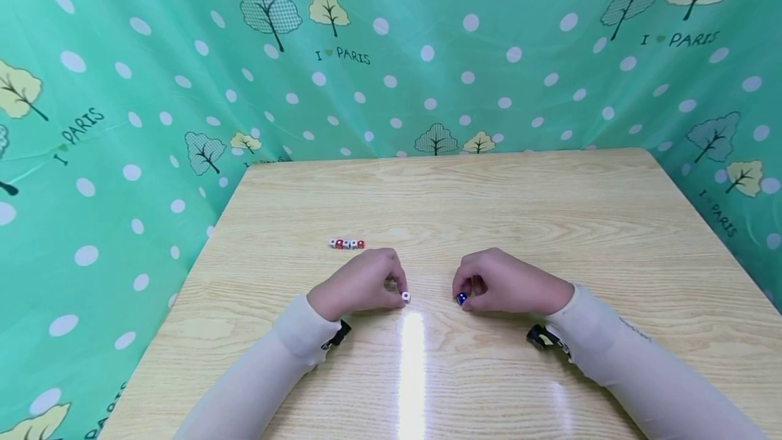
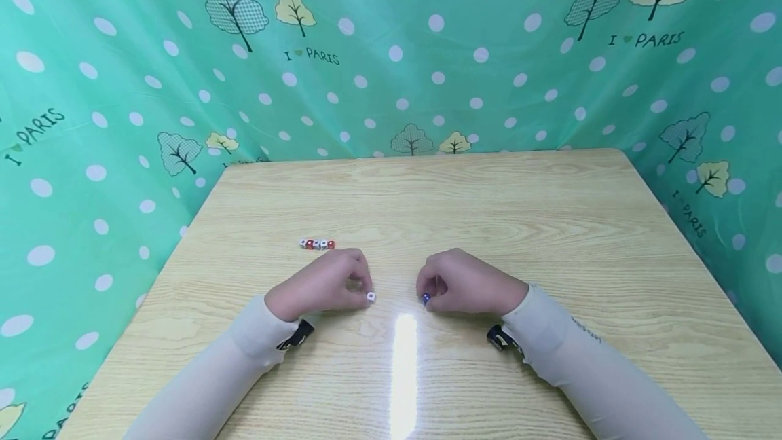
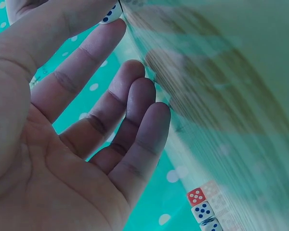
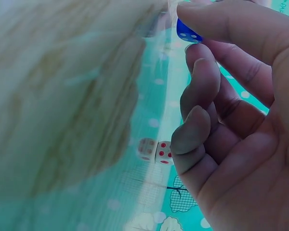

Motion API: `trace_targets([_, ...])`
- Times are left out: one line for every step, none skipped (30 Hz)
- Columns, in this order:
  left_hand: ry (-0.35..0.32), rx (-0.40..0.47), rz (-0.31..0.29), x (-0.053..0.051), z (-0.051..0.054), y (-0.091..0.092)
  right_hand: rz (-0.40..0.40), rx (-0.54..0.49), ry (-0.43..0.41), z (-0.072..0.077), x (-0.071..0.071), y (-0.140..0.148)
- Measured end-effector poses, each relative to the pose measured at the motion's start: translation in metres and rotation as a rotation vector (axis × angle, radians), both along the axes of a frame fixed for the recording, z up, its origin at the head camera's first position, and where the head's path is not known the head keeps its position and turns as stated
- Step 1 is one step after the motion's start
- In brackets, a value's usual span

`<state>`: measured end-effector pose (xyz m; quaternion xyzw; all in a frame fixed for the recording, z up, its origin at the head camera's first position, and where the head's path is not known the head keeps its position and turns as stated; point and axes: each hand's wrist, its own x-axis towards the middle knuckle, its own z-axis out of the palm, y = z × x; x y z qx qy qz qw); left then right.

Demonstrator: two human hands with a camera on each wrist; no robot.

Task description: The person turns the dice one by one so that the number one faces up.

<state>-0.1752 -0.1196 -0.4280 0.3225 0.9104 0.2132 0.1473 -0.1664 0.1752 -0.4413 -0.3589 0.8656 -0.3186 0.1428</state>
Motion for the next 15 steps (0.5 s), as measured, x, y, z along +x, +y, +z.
trace_targets([0.001, -0.002, 0.0, 0.0001, 0.0, -0.0001, 0.001, -0.003, -0.004, 0.0001, 0.0, 0.0001])
trace_targets([0.001, -0.001, -0.001, 0.0003, 0.0, -0.0001, 0.001, -0.007, -0.01, 0.0003, 0.0001, 0.0001])
trace_targets([0.002, -0.003, -0.001, 0.0003, -0.0001, -0.0002, 0.0, -0.012, -0.015, 0.0003, 0.0001, 0.0001])
trace_targets([0.003, -0.003, -0.001, 0.0004, -0.0001, -0.0003, -0.003, -0.015, -0.022, 0.0004, 0.0001, 0.0002])
trace_targets([0.003, -0.003, -0.001, 0.0005, 0.0, -0.0002, -0.004, -0.021, -0.033, 0.0005, 0.0001, 0.0002])
trace_targets([0.003, -0.003, -0.001, 0.0006, -0.0001, -0.0002, -0.007, -0.026, -0.044, 0.0004, 0.0001, 0.0002])
trace_targets([0.004, -0.006, 0.0, 0.0007, -0.0001, -0.0001, -0.007, -0.031, -0.056, 0.0003, 0.0001, 0.0001])
trace_targets([0.004, -0.008, 0.001, 0.0006, -0.0002, 0.0, -0.009, -0.035, -0.067, 0.0003, 0.0, 0.0001])
trace_targets([0.003, -0.011, 0.002, 0.0006, -0.0002, 0.0001, -0.011, -0.04, -0.078, 0.0, -0.0002, 0.0])
trace_targets([0.004, -0.012, 0.002, 0.0007, -0.0001, 0.0002, -0.012, -0.042, -0.088, -0.0001, -0.0004, 0.0])
trace_targets([0.005, -0.013, 0.003, 0.0006, 0.0, 0.0004, -0.013, -0.045, -0.099, -0.0001, -0.0005, 0.0001])
trace_targets([0.005, -0.013, 0.003, 0.0005, -0.0001, 0.0003, -0.014, -0.046, -0.108, -0.0004, -0.0008, 0.0002])
trace_targets([0.007, -0.015, 0.003, 0.0004, -0.0003, 0.0004, -0.015, -0.048, -0.116, -0.0005, -0.001, 0.0004])
trace_targets([0.007, -0.016, 0.003, 0.0003, -0.0004, 0.0003, -0.017, -0.049, -0.123, -0.0007, -0.0013, 0.0005])
trace_targets([0.008, -0.018, 0.003, 0.0001, -0.0006, 0.0003, -0.019, -0.051, -0.129, -0.001, -0.0018, 0.0008])
